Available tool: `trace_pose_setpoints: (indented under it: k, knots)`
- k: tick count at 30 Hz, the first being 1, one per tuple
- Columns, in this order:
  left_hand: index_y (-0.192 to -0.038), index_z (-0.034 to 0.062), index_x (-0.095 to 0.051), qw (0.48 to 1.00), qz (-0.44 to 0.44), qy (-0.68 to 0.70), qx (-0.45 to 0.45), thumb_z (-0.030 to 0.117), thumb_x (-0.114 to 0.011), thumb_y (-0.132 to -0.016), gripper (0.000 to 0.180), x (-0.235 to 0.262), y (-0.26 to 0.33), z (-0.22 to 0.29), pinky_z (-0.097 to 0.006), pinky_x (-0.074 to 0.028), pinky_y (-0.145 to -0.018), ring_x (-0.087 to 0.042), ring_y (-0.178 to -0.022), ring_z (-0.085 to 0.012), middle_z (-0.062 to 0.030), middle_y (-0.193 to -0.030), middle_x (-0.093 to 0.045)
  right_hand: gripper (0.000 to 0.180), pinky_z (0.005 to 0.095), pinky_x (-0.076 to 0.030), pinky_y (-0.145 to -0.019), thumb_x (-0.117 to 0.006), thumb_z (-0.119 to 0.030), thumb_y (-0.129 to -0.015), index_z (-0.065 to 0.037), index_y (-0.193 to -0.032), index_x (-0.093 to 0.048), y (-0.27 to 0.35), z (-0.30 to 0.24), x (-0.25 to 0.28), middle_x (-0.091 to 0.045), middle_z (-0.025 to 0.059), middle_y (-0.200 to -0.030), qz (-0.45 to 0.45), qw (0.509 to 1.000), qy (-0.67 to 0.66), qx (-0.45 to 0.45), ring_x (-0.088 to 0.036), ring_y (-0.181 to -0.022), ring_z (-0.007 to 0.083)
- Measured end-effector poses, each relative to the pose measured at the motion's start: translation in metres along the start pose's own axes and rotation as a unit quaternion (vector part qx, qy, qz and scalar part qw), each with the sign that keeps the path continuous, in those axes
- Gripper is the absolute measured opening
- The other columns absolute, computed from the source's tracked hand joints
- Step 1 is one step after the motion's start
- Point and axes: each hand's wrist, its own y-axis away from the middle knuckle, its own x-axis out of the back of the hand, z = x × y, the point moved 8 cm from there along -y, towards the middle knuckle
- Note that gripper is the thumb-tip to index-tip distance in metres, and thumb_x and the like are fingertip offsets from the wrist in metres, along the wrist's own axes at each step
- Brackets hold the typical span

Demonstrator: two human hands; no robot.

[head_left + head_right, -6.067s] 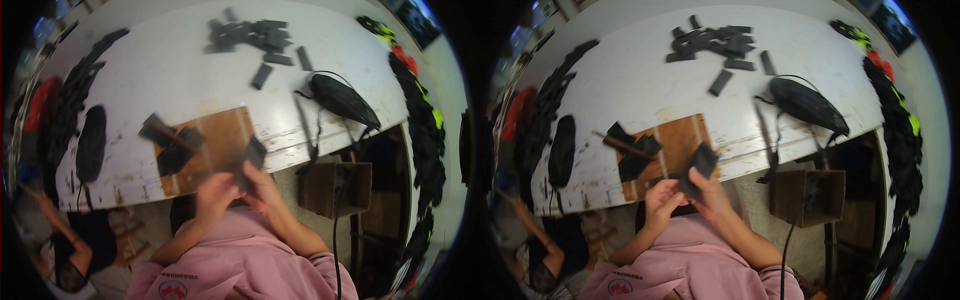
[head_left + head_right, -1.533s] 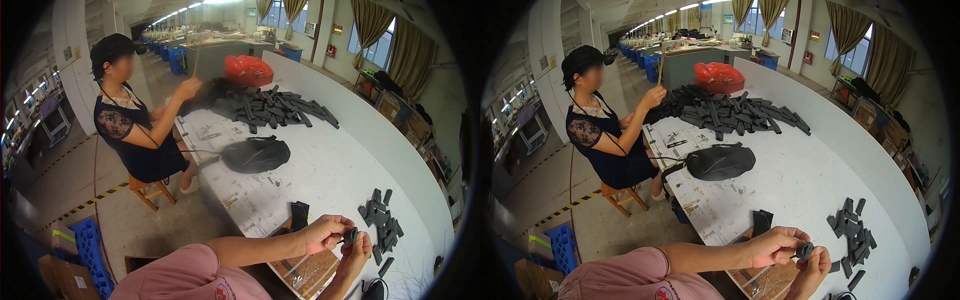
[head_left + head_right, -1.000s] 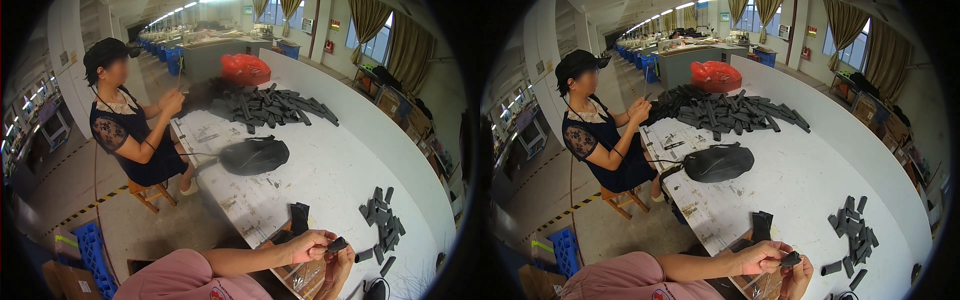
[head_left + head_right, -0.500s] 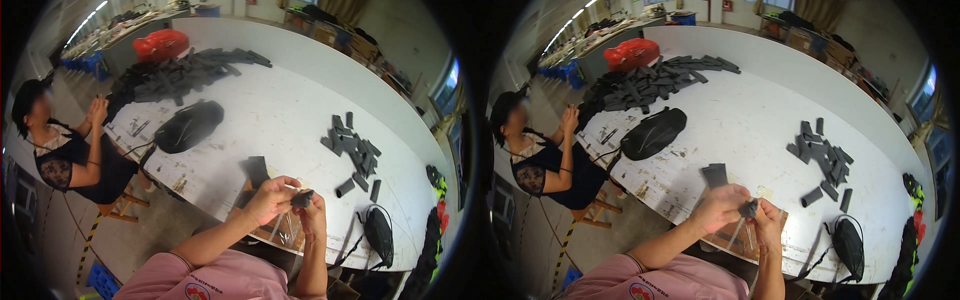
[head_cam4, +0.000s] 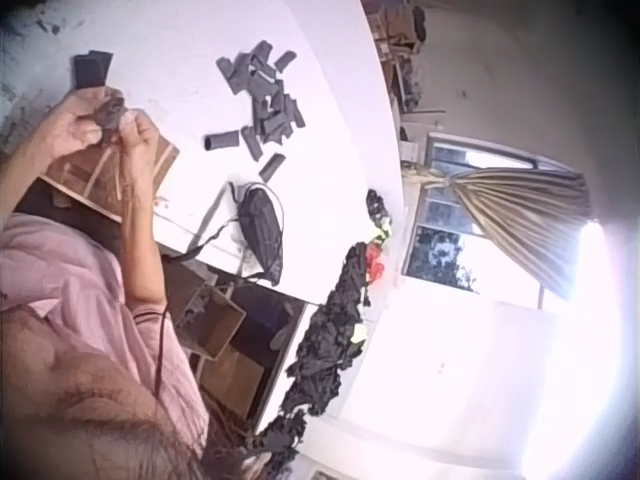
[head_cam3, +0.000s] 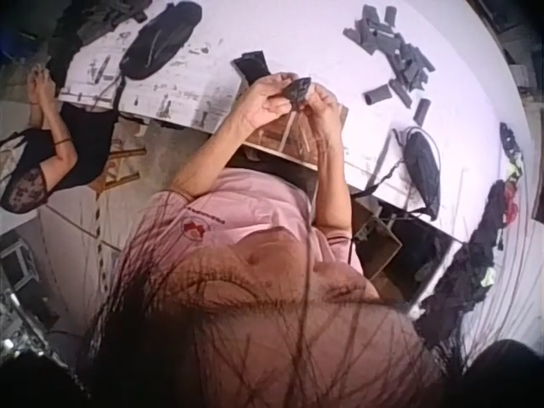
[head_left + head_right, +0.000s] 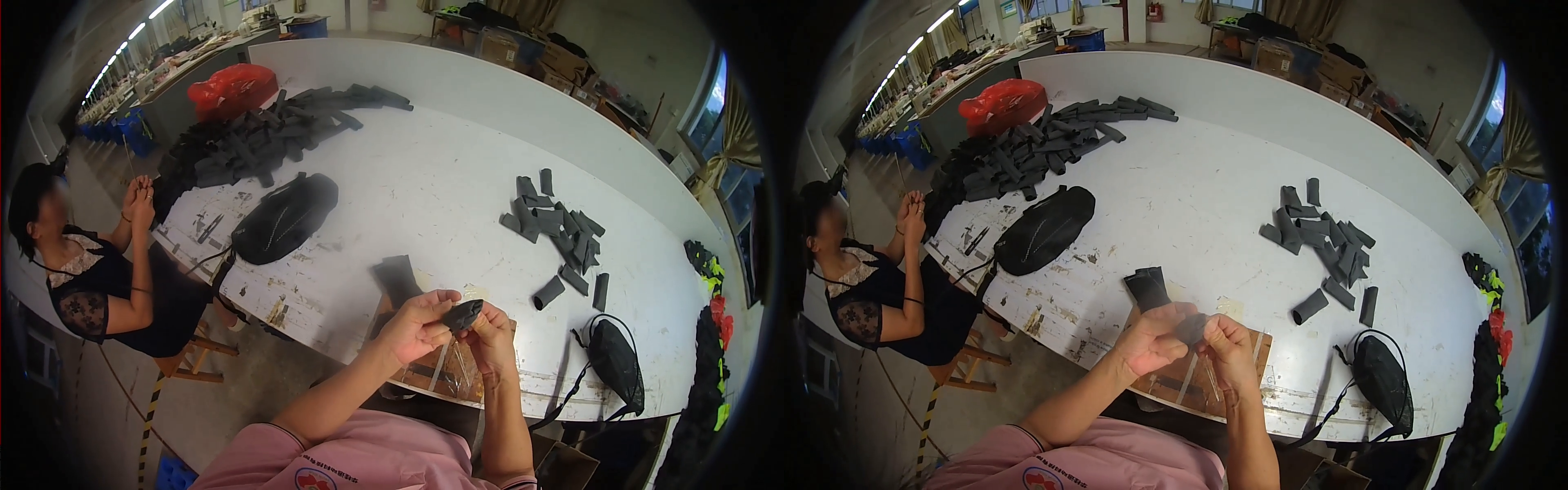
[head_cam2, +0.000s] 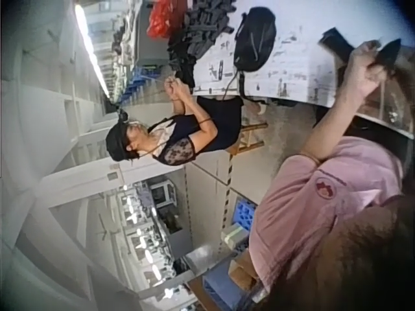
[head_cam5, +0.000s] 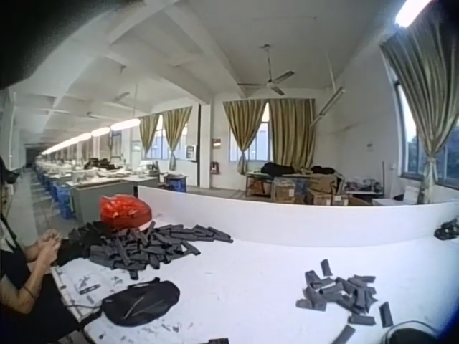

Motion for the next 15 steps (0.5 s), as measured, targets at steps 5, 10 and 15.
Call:
trace_pose_setpoints:
  k: [5, 10, 15]
  knots:
    - [-0.093, 0.001, -0.051, 0.973, -0.058, 0.222, -0.004, 0.005, -0.045, -0.084, 0.012, -0.021, -0.007, 0.01, -0.018, -0.022, -0.04, -0.027, -0.036, -0.0024, -0.0001, -0.064, -0.049, 0.022, 0.0199, -0.036, -0.05, -0.055, -0.024, -0.081, -0.004, -0.07, -0.054, -0.007, -0.027, -0.016, -0.05, -0.0007, -0.059, -0.009, 0.994, 0.105, 0.014, -0.044, -0.053, 0.0072]
    - [-0.091, 0.0006, -0.053, 0.987, -0.007, 0.161, -0.021, 0.008, -0.046, -0.084, 0.012, 0.004, -0.005, 0.001, -0.016, -0.025, -0.04, -0.031, -0.037, -0.0017, -0.0012, -0.065, -0.051, 0.021, 0.018, -0.039, -0.048, -0.059, -0.023, -0.078, -0.002, -0.08, -0.057, -0.01, 0.01, 0.0, -0.053, 0.001, -0.062, -0.037, 0.998, 0.009, -0.052, -0.048, -0.053, 0.0076]
    - [-0.095, 0.0011, -0.053, 0.991, 0.035, -0.115, -0.052, 0.008, -0.05, -0.083, 0.014, 0.014, 0.008, 0.002, -0.015, -0.036, -0.046, -0.045, -0.048, -0.0054, -0.0039, -0.074, -0.054, 0.022, 0.0196, -0.039, -0.048, -0.059, -0.023, -0.078, -0.002, -0.079, -0.057, -0.003, 0.016, 0.005, -0.053, 0.0012, -0.062, -0.047, 0.995, -0.082, -0.021, -0.048, -0.052, 0.0086]
